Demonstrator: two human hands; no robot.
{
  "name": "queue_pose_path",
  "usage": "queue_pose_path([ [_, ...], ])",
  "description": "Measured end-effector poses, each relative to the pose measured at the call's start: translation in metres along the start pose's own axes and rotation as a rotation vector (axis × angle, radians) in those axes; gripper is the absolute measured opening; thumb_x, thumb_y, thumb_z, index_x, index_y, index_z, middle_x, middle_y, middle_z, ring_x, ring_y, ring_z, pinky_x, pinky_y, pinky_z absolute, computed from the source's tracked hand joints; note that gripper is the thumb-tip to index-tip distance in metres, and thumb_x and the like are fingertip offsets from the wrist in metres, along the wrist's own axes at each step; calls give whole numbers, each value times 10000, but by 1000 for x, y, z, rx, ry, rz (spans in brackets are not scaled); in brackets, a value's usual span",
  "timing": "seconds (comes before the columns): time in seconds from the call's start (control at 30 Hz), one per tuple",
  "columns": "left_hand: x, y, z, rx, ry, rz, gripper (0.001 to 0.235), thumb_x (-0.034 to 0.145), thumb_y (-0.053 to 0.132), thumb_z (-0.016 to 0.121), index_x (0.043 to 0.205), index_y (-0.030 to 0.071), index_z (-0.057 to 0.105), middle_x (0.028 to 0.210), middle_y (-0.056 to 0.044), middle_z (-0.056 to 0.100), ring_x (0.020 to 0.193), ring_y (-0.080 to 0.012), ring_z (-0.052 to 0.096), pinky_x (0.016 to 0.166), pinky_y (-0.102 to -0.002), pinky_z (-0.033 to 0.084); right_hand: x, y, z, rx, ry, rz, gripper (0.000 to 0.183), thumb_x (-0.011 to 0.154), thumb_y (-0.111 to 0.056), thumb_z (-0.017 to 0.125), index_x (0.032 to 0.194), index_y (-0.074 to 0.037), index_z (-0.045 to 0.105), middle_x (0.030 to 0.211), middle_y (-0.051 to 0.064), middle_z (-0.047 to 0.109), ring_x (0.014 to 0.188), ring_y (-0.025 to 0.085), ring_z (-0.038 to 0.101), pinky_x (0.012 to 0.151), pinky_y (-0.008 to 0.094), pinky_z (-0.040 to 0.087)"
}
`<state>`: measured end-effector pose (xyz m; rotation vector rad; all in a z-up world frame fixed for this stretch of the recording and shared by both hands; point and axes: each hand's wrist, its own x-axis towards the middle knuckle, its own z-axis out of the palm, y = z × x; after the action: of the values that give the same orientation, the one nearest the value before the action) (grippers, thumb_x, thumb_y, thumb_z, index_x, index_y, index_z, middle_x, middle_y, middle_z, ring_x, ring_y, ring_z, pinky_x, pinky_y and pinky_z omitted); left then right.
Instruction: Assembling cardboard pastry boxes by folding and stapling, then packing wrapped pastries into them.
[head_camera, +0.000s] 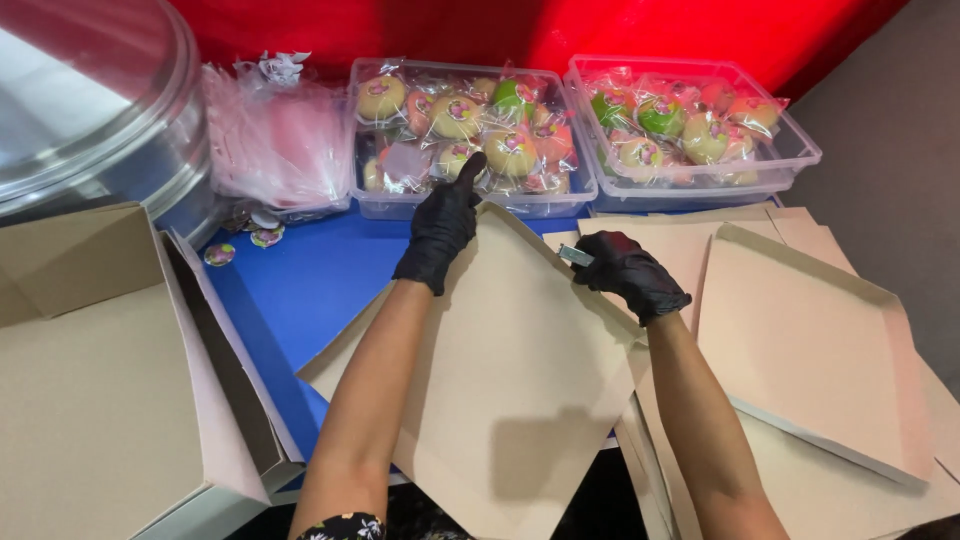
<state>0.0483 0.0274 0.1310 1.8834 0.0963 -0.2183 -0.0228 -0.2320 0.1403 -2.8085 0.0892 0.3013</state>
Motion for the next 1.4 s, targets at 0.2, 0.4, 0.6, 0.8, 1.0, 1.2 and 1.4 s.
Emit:
queue_pose_path([
  [0.2,38,-29,20,27,-96,-82,728,774,843,585,995,182,796,860,16,774,865,-137,758,921,-227,518,1,-23,-5,7,-378,17,377,779,-226,792,1152,-170,783,920,93,789,908,208,783,918,372,567],
  [0.4,-5,-68,25,186,-377,385,388,924,105,577,1277,-6,692,1154,-221,755,1132,-393,688,1027,-497,517,39,-16,44,283,-145,-62,282,817,-261,803,1079,-162,771,819,73,773,785,198,749,750,313,553],
  [0.6,8,-114,60,473,-188,528,546,966,178,585,1476,241,400,1242,-27,721,1184,-289,663,1000,-486,539,67,-17,110,431,84,123,348,792,-494,841,1095,-361,738,1062,-121,754,1048,176,710,952,354,445],
  [0.8,33,-154,88,431,-93,515,608,974,257,595,1499,454,360,1219,116,694,1175,-172,660,974,-394,557,82,-1,140,526,286,-54,326,796,-397,892,1000,-190,745,943,95,766,990,348,717,857,437,549],
  [1.0,38,-182,99,683,191,409,249,898,467,671,1129,380,701,924,37,689,925,-239,746,768,-422,628,85,5,154,570,323,-52,314,744,-405,926,921,-237,728,891,20,764,960,286,727,843,396,564],
  [1.2,42,-203,108,659,404,685,263,867,410,748,1129,421,730,993,64,654,1104,-191,633,1030,-427,503,78,5,156,552,418,-128,316,715,-316,948,919,-211,730,885,42,772,964,280,734,841,394,577],
  [1.4,33,-178,106,503,314,858,226,920,277,723,1145,270,704,984,15,678,1175,-159,604,1197,-422,313,60,-6,132,448,346,-44,295,742,-367,889,969,-255,738,916,-6,781,1010,259,727,911,437,585],
])
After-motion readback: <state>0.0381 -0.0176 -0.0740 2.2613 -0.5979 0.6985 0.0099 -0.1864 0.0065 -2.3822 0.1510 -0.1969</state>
